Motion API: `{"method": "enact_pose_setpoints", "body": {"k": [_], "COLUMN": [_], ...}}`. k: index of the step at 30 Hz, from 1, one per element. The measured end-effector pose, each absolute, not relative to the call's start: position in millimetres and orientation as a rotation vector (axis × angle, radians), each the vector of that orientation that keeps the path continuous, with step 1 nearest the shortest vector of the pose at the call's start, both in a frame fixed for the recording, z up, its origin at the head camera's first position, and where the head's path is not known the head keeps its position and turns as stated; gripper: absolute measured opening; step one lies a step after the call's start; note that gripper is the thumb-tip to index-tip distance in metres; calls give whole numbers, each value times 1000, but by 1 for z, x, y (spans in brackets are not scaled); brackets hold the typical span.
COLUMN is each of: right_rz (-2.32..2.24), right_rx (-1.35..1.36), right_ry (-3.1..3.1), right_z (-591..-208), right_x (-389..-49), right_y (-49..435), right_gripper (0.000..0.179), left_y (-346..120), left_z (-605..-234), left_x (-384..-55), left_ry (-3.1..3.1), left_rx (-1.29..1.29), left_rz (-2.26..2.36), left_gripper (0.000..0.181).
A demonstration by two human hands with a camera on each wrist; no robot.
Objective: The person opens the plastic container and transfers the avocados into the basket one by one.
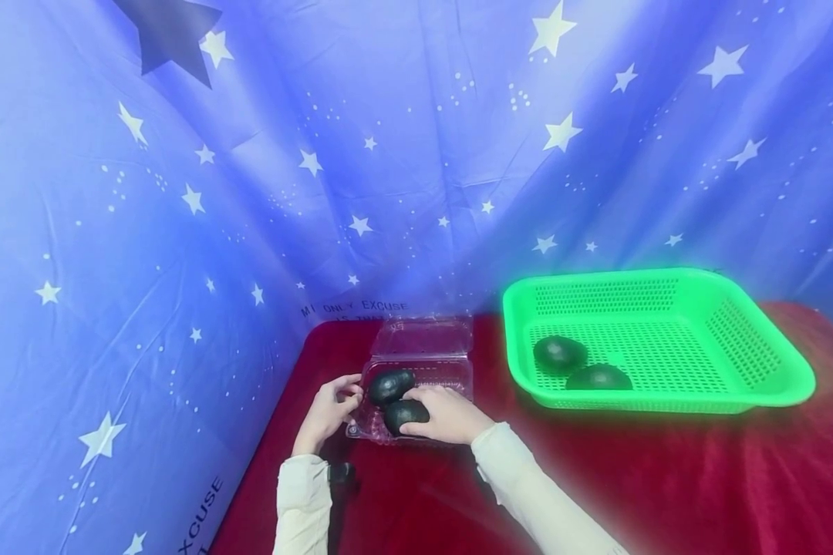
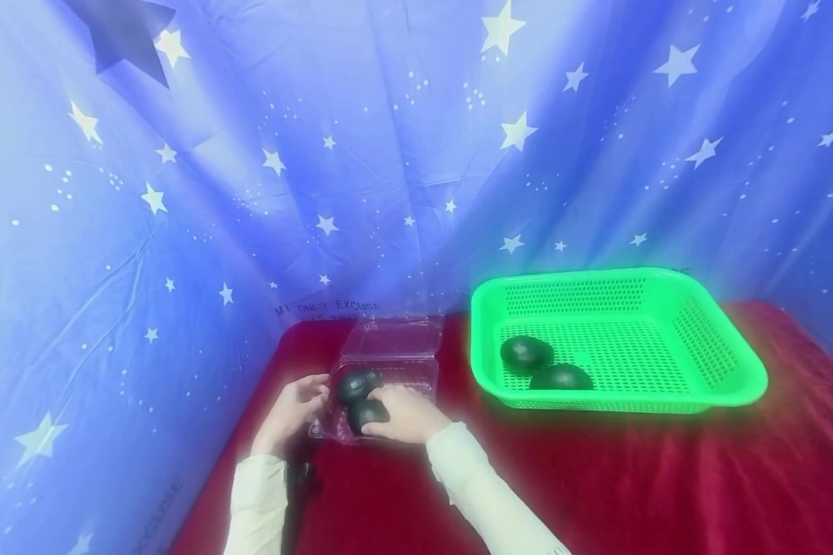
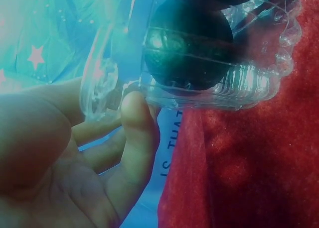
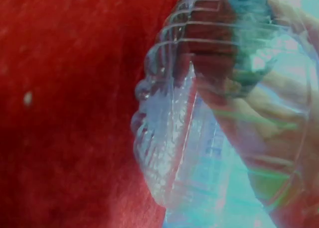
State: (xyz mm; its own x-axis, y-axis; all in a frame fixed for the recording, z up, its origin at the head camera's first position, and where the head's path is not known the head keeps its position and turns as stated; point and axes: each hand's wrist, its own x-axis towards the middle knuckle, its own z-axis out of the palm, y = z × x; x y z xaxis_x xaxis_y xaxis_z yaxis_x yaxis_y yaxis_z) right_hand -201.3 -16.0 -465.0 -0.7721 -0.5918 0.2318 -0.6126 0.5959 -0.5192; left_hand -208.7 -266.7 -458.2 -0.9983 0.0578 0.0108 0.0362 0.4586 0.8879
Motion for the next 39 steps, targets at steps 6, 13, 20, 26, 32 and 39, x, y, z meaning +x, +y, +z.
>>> {"method": "enact_pose_setpoints", "body": {"k": [6,13,20,26,32,39], "right_rz": [878,855,854,848,846,802], "right_rx": [1012,1004,958,912,844,810], "right_ry": [-2705,-2657,-2645,-2638,-2630,-2607], "right_z": [-461,-451,-438,-427,-419,-408], "right_x": [-199,-202,-203,-202,-204,-205], "right_y": [-11,2,19,36,53,71], "right_gripper": [53,53,55,58,57,59], "left_y": [-270,-270,-268,-269,-268,-268], "left_z": [-461,-457,-454,-456,-456,-456], "left_x": [-209,-214,-213,-211,-210,-208], "left_ry": [2662,2675,2681,2681,2667,2648], "left_rx": [83,117,114,114,118,124], "left_rz": [1613,1599,1589,1595,1609,1630], "left_gripper": [41,41,41,40,41,41]}}
